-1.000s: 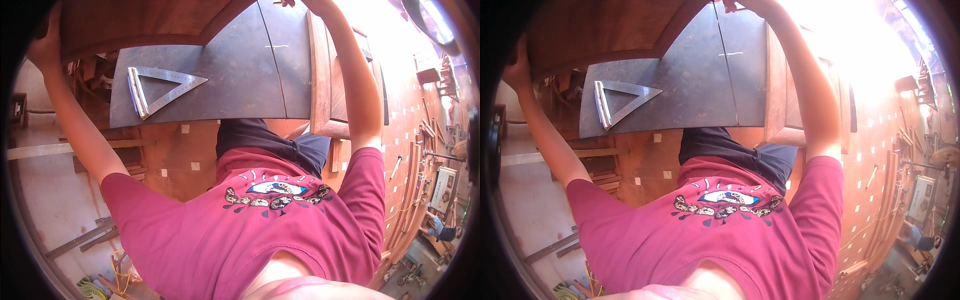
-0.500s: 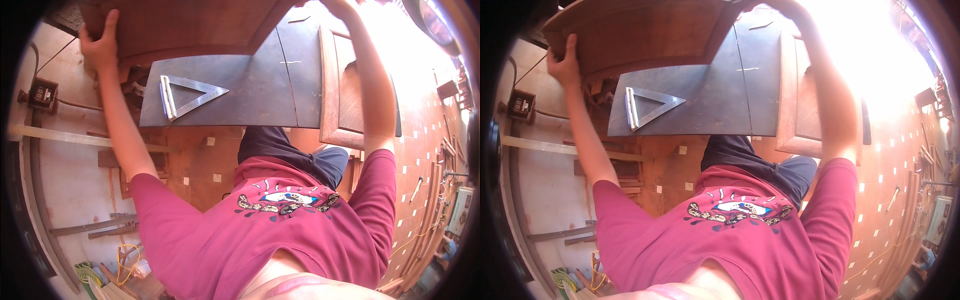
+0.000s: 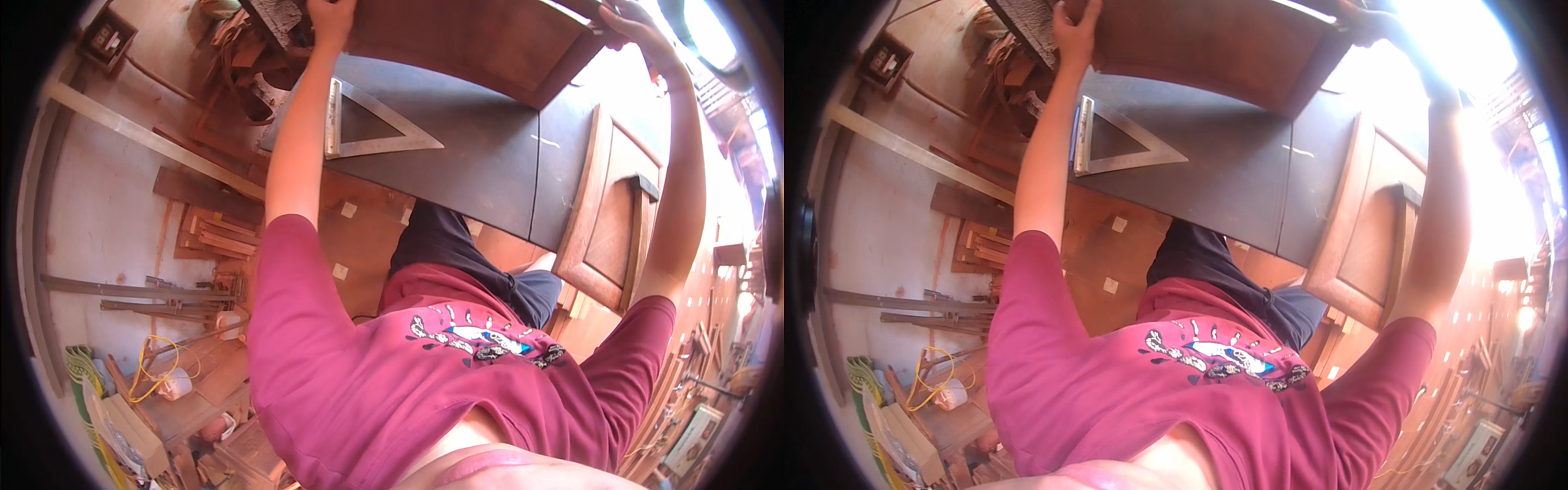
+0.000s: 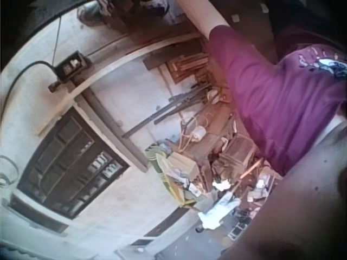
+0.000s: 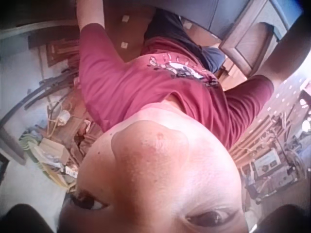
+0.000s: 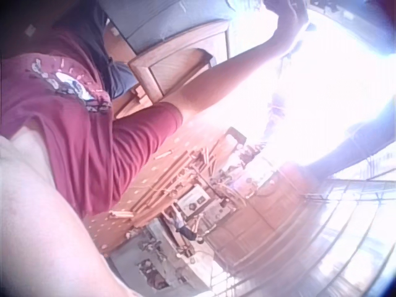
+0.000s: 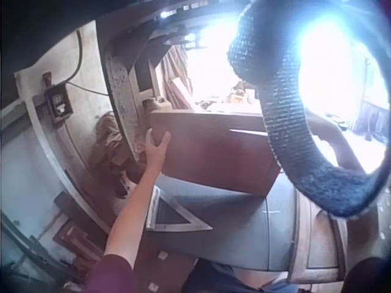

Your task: The person assembles a wooden cabinet door by hand, aligning the frame pieces and tapping them together with a hammer. They repeatedly reposition and tap the joints to secure the assembly.

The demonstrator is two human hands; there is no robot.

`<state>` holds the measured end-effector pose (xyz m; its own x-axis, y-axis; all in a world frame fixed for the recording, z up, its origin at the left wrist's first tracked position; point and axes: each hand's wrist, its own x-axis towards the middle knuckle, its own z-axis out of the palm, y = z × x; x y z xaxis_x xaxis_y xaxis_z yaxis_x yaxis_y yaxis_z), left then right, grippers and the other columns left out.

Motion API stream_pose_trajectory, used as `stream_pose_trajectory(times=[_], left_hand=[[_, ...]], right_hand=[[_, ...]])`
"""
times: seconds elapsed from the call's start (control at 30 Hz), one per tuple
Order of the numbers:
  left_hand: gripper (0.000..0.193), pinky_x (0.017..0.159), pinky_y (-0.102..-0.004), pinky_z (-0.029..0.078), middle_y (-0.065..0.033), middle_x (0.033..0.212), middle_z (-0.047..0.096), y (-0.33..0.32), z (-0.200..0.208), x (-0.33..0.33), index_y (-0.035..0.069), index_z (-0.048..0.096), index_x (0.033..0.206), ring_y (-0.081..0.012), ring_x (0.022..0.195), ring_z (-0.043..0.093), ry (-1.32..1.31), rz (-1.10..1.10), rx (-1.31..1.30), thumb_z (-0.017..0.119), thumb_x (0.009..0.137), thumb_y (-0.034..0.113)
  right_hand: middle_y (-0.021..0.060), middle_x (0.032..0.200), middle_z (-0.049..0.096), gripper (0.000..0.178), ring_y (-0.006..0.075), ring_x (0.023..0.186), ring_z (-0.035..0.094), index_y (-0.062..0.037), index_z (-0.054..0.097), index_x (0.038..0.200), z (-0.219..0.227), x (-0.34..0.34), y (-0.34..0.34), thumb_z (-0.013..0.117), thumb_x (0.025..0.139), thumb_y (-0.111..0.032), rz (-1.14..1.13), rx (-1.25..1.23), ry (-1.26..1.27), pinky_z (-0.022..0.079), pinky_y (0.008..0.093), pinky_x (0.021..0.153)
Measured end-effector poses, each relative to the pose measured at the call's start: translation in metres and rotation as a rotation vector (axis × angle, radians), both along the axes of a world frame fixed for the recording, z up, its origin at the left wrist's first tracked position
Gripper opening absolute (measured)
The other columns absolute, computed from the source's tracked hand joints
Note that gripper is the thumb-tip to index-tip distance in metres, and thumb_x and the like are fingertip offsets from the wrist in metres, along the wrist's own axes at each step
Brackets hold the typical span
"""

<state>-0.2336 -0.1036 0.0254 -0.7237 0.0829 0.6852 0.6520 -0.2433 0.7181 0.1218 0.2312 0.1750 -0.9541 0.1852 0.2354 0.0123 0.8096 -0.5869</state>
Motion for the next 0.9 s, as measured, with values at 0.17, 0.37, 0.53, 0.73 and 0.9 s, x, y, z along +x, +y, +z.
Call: stream_pose_trajectory(times=[0.17, 0.37, 0.53, 0.73, 0.9], left_hand=[[0.052, 0.089, -0.0310, 0.053, -0.0085, 0.113, 0.069, 0.006, -0.032, -0.010, -0.002, 0.056, 0.123, -0.0168, 0.101, 0.066, 0.058, -0.138, 0.167, 0.085, 0.088, 0.024], [0.051, 0.089, -0.0300, 0.052, -0.0087, 0.116, 0.068, -0.005, -0.041, -0.013, 0.000, 0.055, 0.125, -0.0151, 0.103, 0.065, 0.018, -0.200, 0.149, 0.083, 0.090, 0.024], [0.056, 0.091, -0.0333, 0.052, -0.0098, 0.114, 0.068, 0.022, -0.037, 0.002, 0.000, 0.055, 0.124, -0.0193, 0.105, 0.065, -0.059, -0.203, 0.115, 0.084, 0.088, 0.031], [0.042, 0.093, -0.0312, 0.050, -0.0098, 0.119, 0.066, -0.011, -0.040, -0.027, -0.001, 0.058, 0.120, -0.0166, 0.108, 0.062, 0.077, -0.075, 0.104, 0.079, 0.093, 0.023], [0.046, 0.095, -0.0302, 0.048, -0.0101, 0.121, 0.065, -0.025, -0.047, -0.026, -0.001, 0.056, 0.124, -0.0168, 0.108, 0.061, 0.048, -0.029, 0.074, 0.079, 0.094, 0.026]], right_hand=[[0.0008, 0.097, 0.071, 0.042, 0.0102, 0.086, 0.067, -0.0093, 0.071, 0.112, 0.040, -0.042, 0.023, 0.066, 0.097, -0.049, 0.100, 0.108, -0.274, 0.050, 0.0235, 0.076], [0.0057, 0.120, 0.068, 0.048, 0.0137, 0.115, 0.060, -0.0082, 0.072, 0.124, 0.034, -0.072, -0.061, 0.074, 0.092, -0.045, 0.047, 0.006, -0.064, 0.044, 0.0275, 0.100], [0.0062, 0.121, 0.068, 0.050, 0.0145, 0.116, 0.060, -0.0071, 0.070, 0.125, 0.018, -0.073, -0.051, 0.074, 0.092, -0.044, -0.020, 0.117, -0.010, 0.044, 0.0282, 0.101], [0.0068, 0.123, 0.068, 0.053, 0.0155, 0.117, 0.059, -0.0058, 0.068, 0.128, 0.021, -0.069, -0.077, 0.075, 0.092, -0.044, -0.008, 0.232, -0.016, 0.044, 0.0290, 0.102], [0.0073, 0.125, 0.067, 0.055, 0.0163, 0.119, 0.059, -0.0047, 0.067, 0.129, 0.000, -0.089, -0.062, 0.076, 0.091, -0.044, 0.027, 0.245, -0.046, 0.044, 0.0297, 0.103]])
